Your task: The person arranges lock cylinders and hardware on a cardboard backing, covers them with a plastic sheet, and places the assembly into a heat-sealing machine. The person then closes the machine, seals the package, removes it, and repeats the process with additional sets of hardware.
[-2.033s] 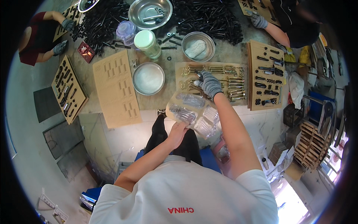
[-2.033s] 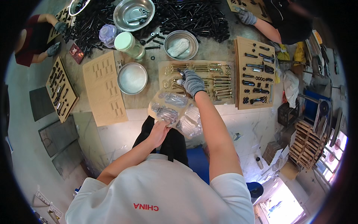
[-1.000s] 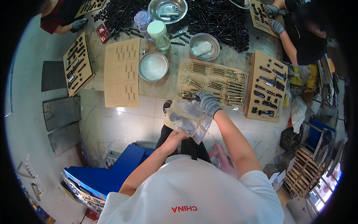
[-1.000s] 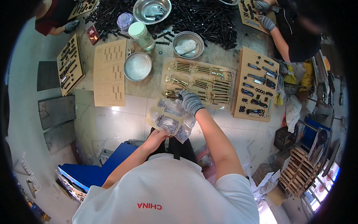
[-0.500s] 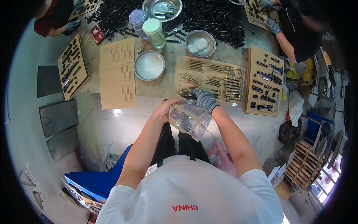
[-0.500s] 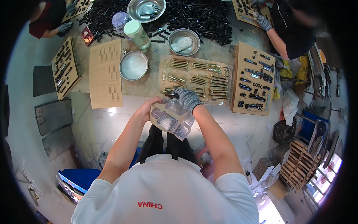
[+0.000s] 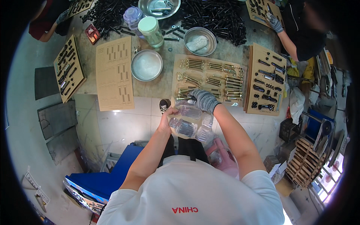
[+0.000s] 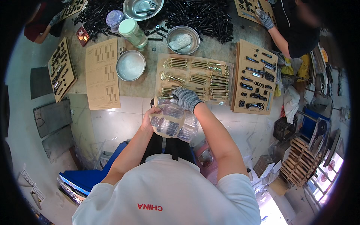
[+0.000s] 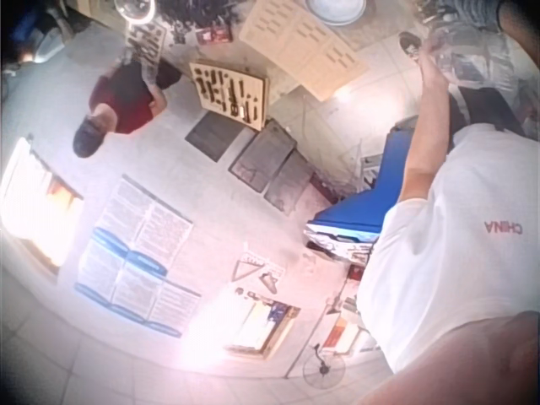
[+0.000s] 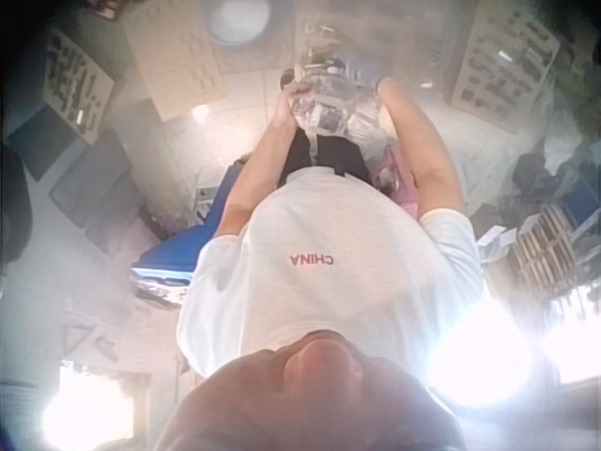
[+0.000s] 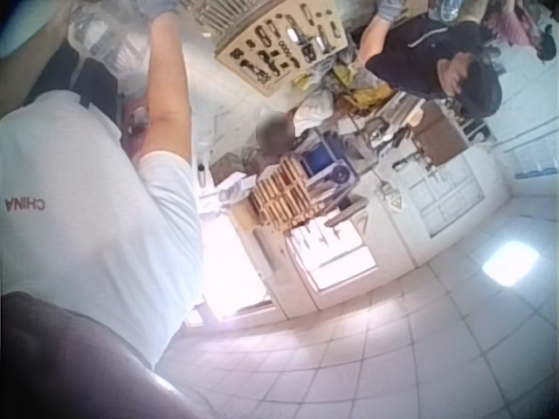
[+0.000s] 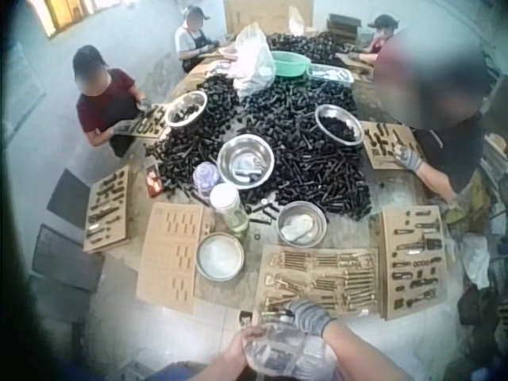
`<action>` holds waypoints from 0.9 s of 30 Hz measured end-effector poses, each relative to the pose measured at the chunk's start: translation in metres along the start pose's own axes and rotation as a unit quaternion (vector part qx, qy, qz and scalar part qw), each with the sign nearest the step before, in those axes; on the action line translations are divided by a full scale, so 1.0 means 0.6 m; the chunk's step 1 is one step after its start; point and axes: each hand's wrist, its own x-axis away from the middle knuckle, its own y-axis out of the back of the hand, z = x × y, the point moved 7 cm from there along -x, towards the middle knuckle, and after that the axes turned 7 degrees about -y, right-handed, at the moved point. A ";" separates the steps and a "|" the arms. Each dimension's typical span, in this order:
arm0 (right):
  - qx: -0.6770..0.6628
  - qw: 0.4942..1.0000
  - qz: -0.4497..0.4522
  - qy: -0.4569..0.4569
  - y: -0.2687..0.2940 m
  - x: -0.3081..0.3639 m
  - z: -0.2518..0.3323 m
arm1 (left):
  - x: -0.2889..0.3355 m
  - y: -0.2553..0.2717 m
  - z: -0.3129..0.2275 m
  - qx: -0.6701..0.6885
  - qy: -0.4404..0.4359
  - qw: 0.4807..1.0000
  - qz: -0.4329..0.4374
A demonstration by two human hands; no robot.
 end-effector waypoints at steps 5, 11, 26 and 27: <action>0.039 0.996 0.037 -0.072 -0.002 -0.015 0.002 | -0.005 0.006 -0.005 -0.011 -0.011 1.000 -0.010; 0.059 0.995 -0.006 -0.080 -0.006 -0.018 0.003 | -0.010 0.006 -0.005 -0.004 -0.029 0.999 0.012; 0.050 0.995 -0.003 -0.081 -0.004 -0.011 0.016 | -0.002 -0.038 -0.076 -0.216 0.003 0.976 0.035; 0.043 0.996 -0.009 -0.082 -0.004 -0.010 0.018 | -0.005 -0.046 -0.085 -0.228 0.004 0.973 0.021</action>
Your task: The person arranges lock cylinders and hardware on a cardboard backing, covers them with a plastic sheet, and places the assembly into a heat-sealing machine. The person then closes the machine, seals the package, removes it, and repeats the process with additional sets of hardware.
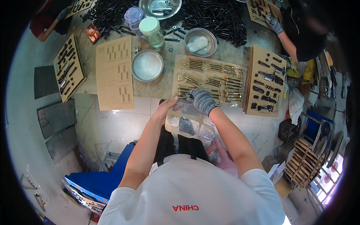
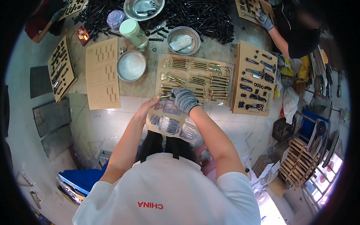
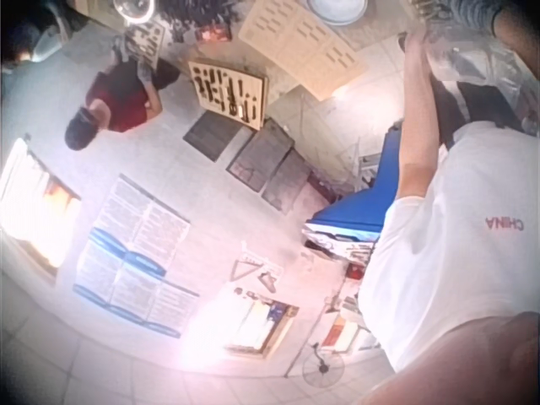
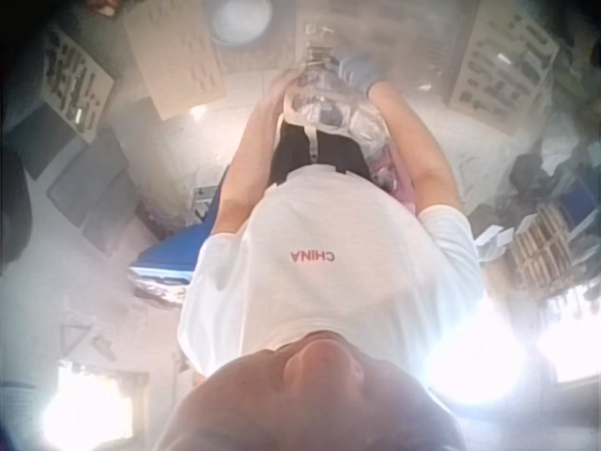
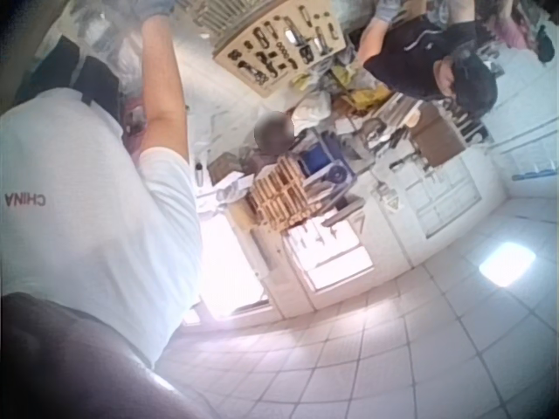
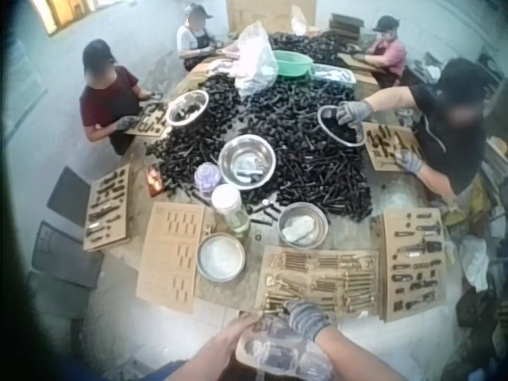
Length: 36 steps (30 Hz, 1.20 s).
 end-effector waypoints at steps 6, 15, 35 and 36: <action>-0.010 1.000 -0.010 -0.019 0.003 -0.002 -0.013 | -0.022 -0.008 -0.002 0.005 -0.050 0.998 -0.023; -0.069 0.998 -0.006 -0.002 0.002 -0.015 -0.034 | -0.028 -0.009 0.058 0.121 -0.077 0.988 -0.057; 0.023 0.997 -0.066 -0.022 -0.006 0.014 0.009 | -0.083 0.016 0.084 0.213 -0.055 0.975 -0.030; 0.013 0.997 -0.072 -0.023 -0.007 0.014 0.006 | -0.086 0.010 0.090 0.240 -0.044 0.969 -0.028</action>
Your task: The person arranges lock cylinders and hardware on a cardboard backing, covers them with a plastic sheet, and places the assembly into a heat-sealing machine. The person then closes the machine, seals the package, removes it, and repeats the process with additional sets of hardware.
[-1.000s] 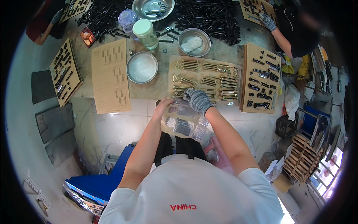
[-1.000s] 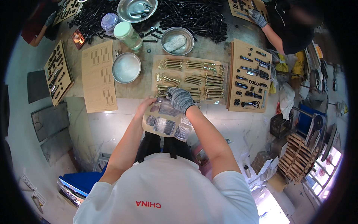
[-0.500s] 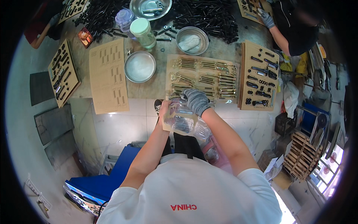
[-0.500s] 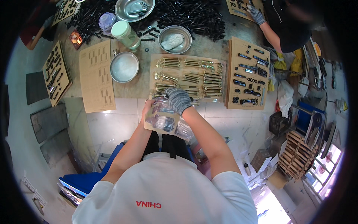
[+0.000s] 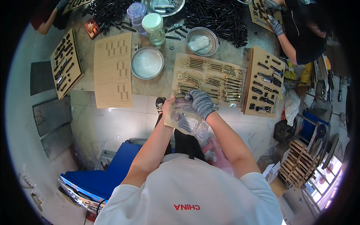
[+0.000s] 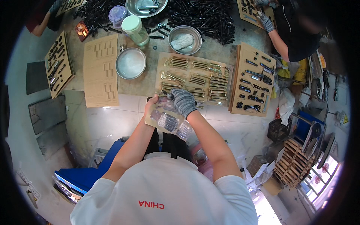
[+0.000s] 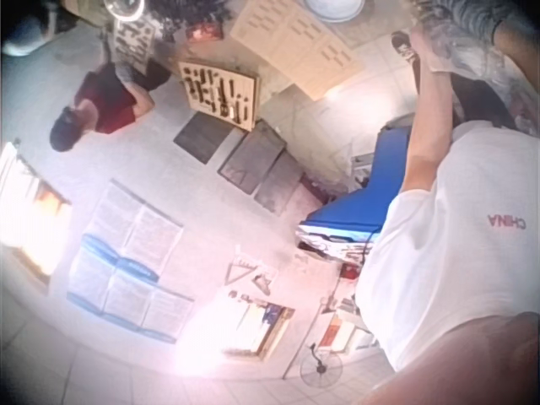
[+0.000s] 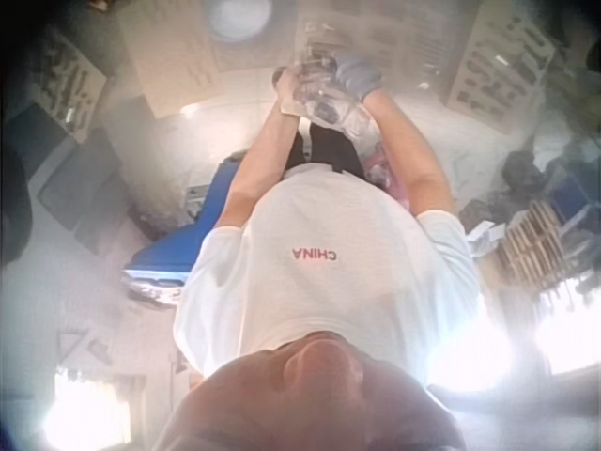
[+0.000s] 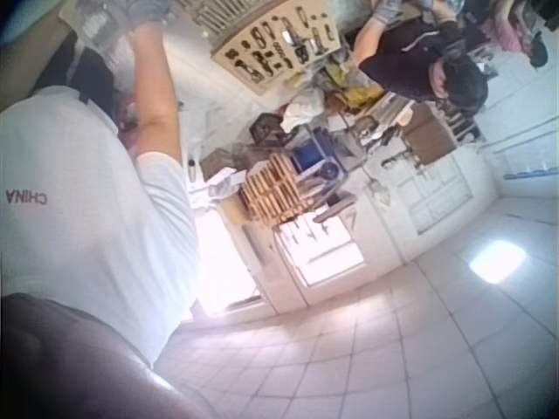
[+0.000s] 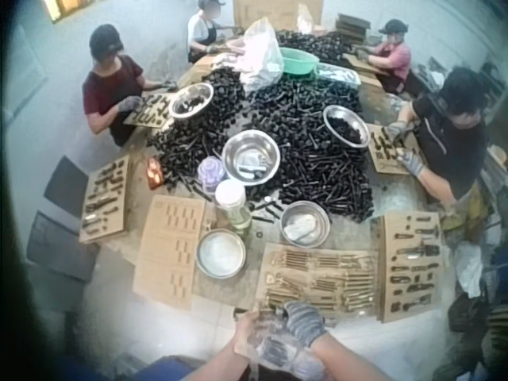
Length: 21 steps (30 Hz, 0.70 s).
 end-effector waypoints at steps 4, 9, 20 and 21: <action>-0.093 0.995 -0.011 -0.026 -0.004 -0.004 -0.020 | -0.003 -0.001 0.026 0.064 0.002 0.997 -0.030; -0.113 0.991 -0.046 -0.050 0.005 -0.009 -0.035 | -0.006 0.001 0.048 0.132 0.021 0.990 -0.035; 0.008 0.998 -0.067 -0.015 0.020 -0.026 0.008 | 0.005 0.044 0.011 -0.057 -0.041 0.995 0.066; 0.004 0.996 -0.084 -0.027 0.018 -0.026 0.006 | 0.004 0.048 0.011 -0.065 -0.045 0.995 0.060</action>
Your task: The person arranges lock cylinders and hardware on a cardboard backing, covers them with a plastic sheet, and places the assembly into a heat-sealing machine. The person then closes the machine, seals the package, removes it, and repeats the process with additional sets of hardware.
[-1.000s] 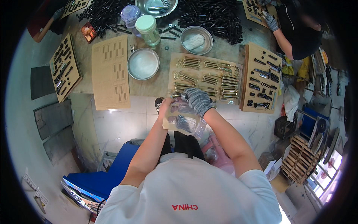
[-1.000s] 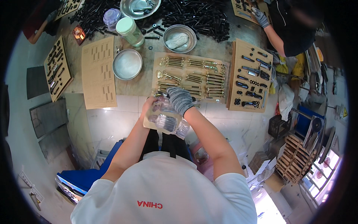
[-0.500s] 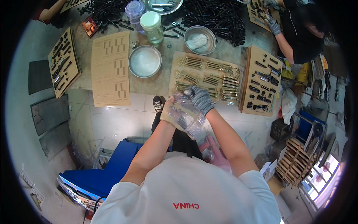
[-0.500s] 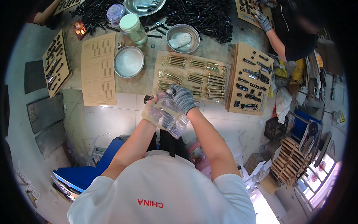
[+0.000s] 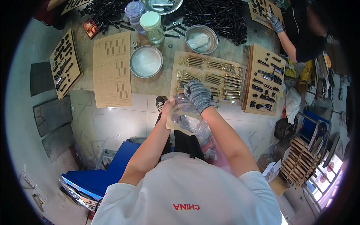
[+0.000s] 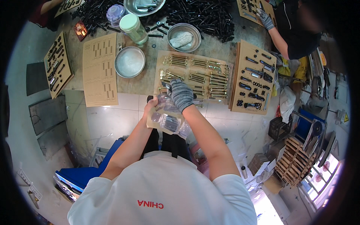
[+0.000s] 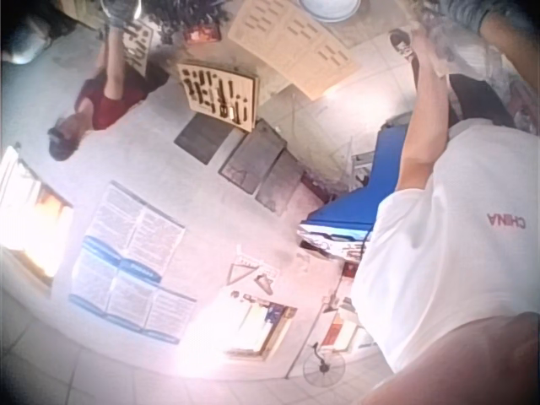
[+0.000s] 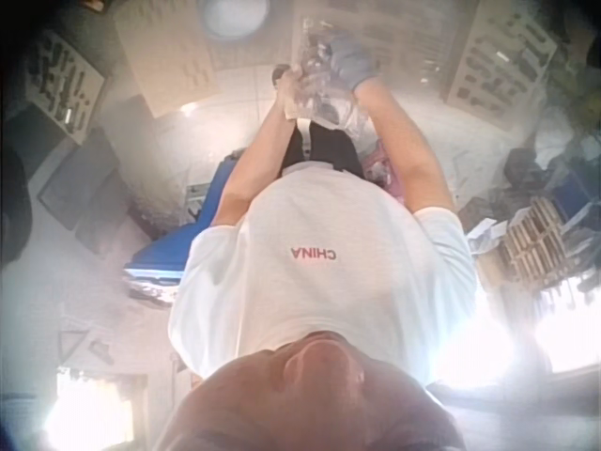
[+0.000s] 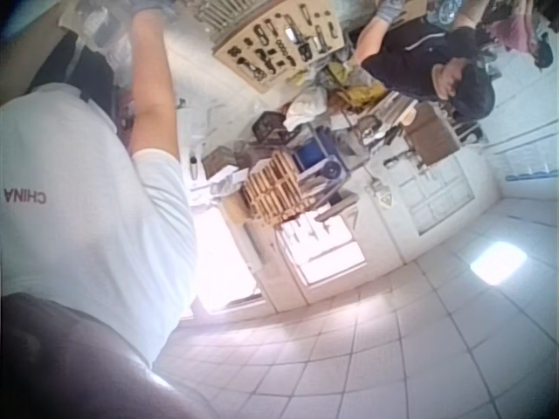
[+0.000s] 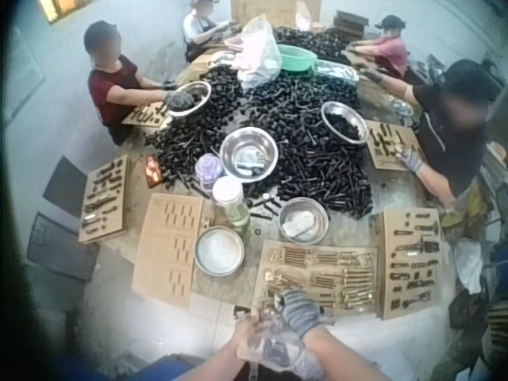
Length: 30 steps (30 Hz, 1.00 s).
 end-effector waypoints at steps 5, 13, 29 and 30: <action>-0.123 0.989 -0.038 -0.068 -0.010 0.006 -0.022 | 0.003 0.001 -0.031 -0.143 -0.001 0.989 -0.027; -0.149 0.932 -0.210 -0.255 0.037 0.187 -0.276 | 0.006 -0.056 -0.153 -0.647 -0.045 0.761 -0.034; -0.605 0.726 -0.125 -0.303 -0.144 0.233 -0.274 | 0.055 -0.318 -0.108 -0.813 -0.373 0.425 0.141; -0.601 0.710 -0.102 -0.354 -0.156 0.234 -0.280 | 0.049 -0.340 -0.063 -0.810 -0.342 0.418 0.228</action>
